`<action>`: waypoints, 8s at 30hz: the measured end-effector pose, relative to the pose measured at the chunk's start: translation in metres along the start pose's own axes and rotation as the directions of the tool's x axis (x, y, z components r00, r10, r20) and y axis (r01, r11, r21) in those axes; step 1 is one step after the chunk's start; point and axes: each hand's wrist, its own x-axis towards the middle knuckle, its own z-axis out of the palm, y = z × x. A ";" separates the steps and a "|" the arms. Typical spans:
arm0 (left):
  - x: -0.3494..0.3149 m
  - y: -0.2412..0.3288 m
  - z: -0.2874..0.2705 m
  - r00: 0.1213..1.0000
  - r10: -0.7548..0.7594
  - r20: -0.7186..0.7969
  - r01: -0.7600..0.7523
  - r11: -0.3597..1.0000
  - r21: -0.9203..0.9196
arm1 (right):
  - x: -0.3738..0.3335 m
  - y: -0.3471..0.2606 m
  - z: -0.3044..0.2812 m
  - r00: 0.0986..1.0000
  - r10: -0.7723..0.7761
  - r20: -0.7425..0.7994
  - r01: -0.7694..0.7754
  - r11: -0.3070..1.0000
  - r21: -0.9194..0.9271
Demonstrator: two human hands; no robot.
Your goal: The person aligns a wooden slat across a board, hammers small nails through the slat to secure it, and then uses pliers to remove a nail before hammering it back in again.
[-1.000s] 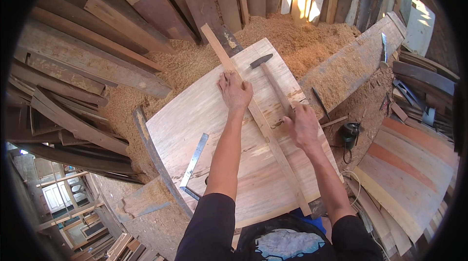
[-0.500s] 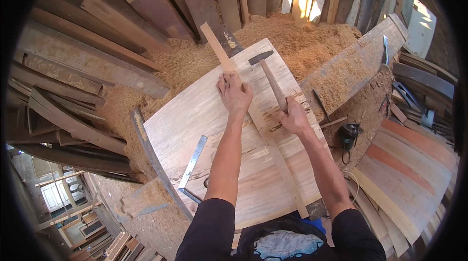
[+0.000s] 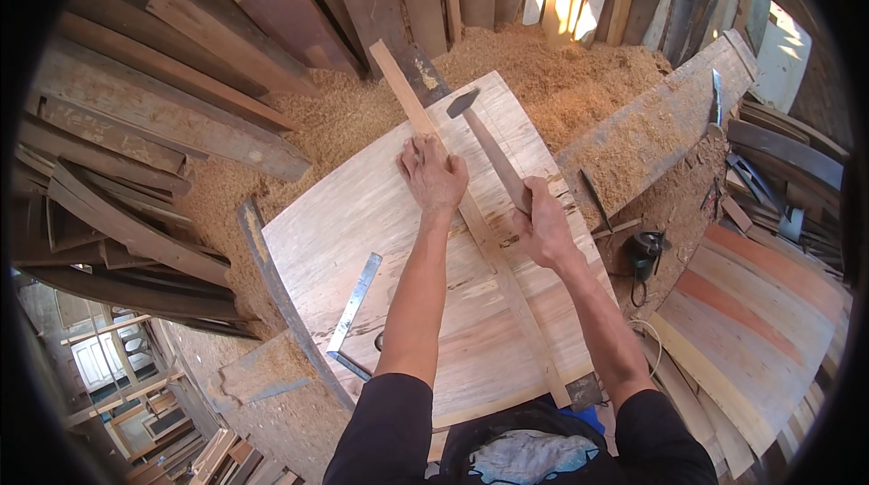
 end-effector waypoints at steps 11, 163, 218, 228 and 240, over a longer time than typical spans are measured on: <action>0.000 0.003 0.006 0.999 -0.048 0.006 0.048 0.998 -0.032 | 0.028 -0.014 -0.001 0.977 -0.182 0.113 0.209 0.921 -0.328; -0.442 0.129 -0.119 0.861 0.090 0.501 -0.137 0.989 0.058 | -0.379 0.126 0.001 0.926 0.370 0.069 -0.373 0.927 0.032; -0.505 0.152 -0.079 0.329 -0.273 0.904 0.722 -0.544 -0.427 | -0.367 0.139 -0.002 0.941 0.273 0.202 -0.273 0.962 -0.025; -0.502 0.158 -0.083 0.302 -0.264 0.916 0.721 -0.565 -0.400 | -0.365 0.138 -0.002 0.932 0.296 0.210 -0.299 0.954 -0.018; -0.511 0.147 -0.075 0.215 -0.293 0.931 0.782 -0.520 -0.344 | -0.330 0.128 -0.026 0.891 0.256 0.376 -0.152 0.946 -0.285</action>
